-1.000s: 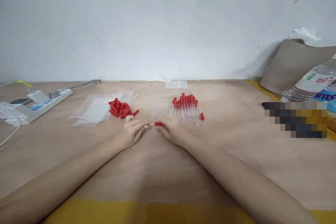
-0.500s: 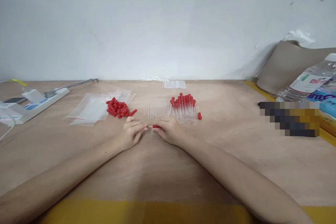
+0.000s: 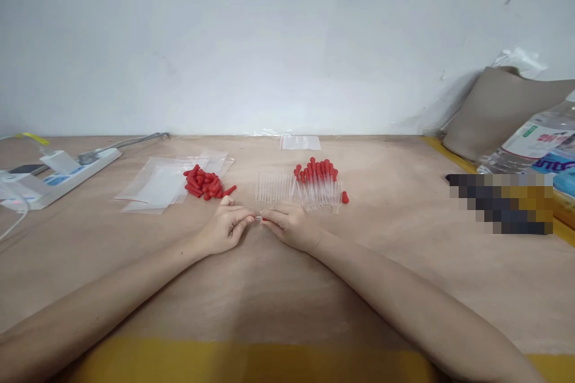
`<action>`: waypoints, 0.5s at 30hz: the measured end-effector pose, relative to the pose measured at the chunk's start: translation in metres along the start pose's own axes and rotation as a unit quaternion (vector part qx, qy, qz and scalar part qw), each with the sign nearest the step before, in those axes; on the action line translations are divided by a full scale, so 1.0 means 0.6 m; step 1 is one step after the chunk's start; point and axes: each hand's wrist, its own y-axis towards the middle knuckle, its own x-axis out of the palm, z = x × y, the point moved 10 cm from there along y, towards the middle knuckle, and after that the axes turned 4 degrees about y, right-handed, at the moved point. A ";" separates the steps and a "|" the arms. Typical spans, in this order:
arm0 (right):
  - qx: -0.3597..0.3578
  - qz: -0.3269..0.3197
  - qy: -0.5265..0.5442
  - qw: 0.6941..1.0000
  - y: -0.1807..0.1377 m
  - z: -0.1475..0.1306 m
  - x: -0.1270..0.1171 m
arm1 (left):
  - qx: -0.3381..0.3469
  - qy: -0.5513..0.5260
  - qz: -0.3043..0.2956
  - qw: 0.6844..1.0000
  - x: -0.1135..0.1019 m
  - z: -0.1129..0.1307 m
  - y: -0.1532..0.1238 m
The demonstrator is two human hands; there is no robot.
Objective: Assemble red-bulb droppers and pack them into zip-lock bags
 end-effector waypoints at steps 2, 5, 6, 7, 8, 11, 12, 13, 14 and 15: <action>-0.007 -0.005 -0.008 1.000 0.001 -0.003 0.002 | -0.008 -0.017 -0.020 1.000 0.003 -0.001 0.002; 0.003 0.004 -0.004 1.000 0.007 0.002 -0.002 | -0.014 -0.033 -0.022 0.999 0.003 -0.005 0.006; 0.013 0.010 0.003 1.000 0.010 0.006 -0.006 | -0.019 -0.032 -0.010 0.999 0.000 -0.008 0.006; 0.023 0.014 0.015 1.000 0.012 0.010 -0.009 | -0.025 -0.028 0.004 0.999 -0.003 -0.012 0.006; 0.033 0.011 0.030 0.999 0.014 0.014 -0.011 | -0.031 -0.023 0.021 0.999 -0.007 -0.017 0.006; 0.069 -0.033 0.084 0.994 0.018 0.023 -0.010 | -0.041 -0.008 0.077 0.996 -0.025 -0.028 0.000; 0.093 -0.044 0.103 0.989 0.018 0.031 -0.012 | -0.046 -0.002 0.093 0.995 -0.032 -0.031 -0.002; 0.128 -0.043 0.124 0.983 0.017 0.043 -0.017 | -0.054 0.004 0.108 0.993 -0.039 -0.036 -0.004; 0.170 -0.029 0.151 0.973 0.016 0.059 -0.027 | -0.065 0.010 0.121 0.990 -0.045 -0.041 -0.007; 0.217 -0.007 0.181 0.959 0.014 0.079 -0.039 | -0.078 0.016 0.133 0.988 -0.051 -0.048 -0.009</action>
